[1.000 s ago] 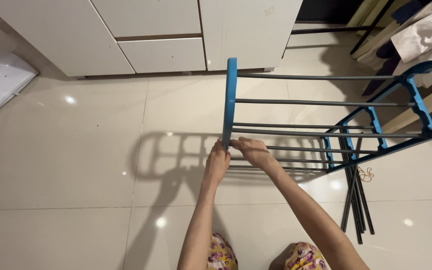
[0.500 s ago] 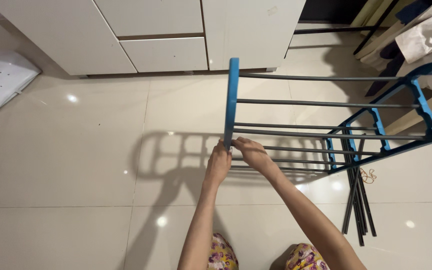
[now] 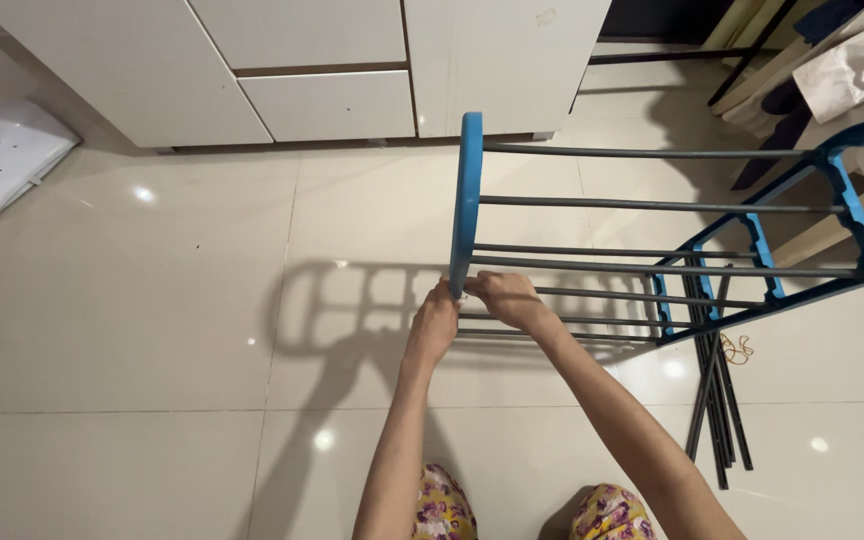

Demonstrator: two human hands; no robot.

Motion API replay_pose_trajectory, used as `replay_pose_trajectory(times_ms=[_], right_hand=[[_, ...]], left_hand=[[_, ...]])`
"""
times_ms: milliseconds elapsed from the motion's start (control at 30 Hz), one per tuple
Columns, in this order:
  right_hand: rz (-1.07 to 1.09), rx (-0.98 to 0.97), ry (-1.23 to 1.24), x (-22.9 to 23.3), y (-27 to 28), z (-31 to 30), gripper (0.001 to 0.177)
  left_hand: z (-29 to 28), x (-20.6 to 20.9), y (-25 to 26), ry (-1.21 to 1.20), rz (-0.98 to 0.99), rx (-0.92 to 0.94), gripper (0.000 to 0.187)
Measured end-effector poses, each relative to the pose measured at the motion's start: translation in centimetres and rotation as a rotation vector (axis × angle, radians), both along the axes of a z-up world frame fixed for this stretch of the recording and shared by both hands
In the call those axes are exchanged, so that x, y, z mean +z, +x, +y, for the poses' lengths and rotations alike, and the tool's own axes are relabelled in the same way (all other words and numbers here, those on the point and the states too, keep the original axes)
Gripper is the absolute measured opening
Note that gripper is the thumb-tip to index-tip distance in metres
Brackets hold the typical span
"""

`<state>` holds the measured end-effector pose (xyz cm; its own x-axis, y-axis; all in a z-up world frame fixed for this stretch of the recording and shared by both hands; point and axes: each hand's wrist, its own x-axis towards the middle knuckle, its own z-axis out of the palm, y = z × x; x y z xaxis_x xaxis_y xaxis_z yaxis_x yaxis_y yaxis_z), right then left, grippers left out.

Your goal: The person assembles a blue plastic and metal storage rack by inserting multiple metal rods into slots on two side frames. They repeatedly pick up rods from the floor and fit them into the rack, adjusting the frame as needed.

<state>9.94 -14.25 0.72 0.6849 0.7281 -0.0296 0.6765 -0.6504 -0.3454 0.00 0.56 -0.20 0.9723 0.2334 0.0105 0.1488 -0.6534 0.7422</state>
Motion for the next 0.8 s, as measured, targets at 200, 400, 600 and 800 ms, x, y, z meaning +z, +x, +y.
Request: replay_pose_trajectory(times_ms=[200, 400, 600, 800], right_hand=[[0.106, -0.008, -0.008, 0.8, 0.3, -0.2, 0.028], [0.229, 0.008, 0.021, 2.0, 0.3, 0.1, 0.032], [0.264, 0.016, -0.023, 2.7, 0.1, 0.1, 0.033], [0.302, -0.004, -0.018, 3.2, -0.9, -0.6, 0.039]], left_hand=[[0.0, 0.0, -0.1, -0.017, -0.006, -0.009, 0.034], [0.7, 0.7, 0.0, -0.047, -0.021, -0.035, 0.027], [1.3, 1.0, 0.0, -0.135, -0.030, -0.070, 0.026], [1.8, -0.1, 0.7, -0.128, -0.062, -0.082, 0.037]])
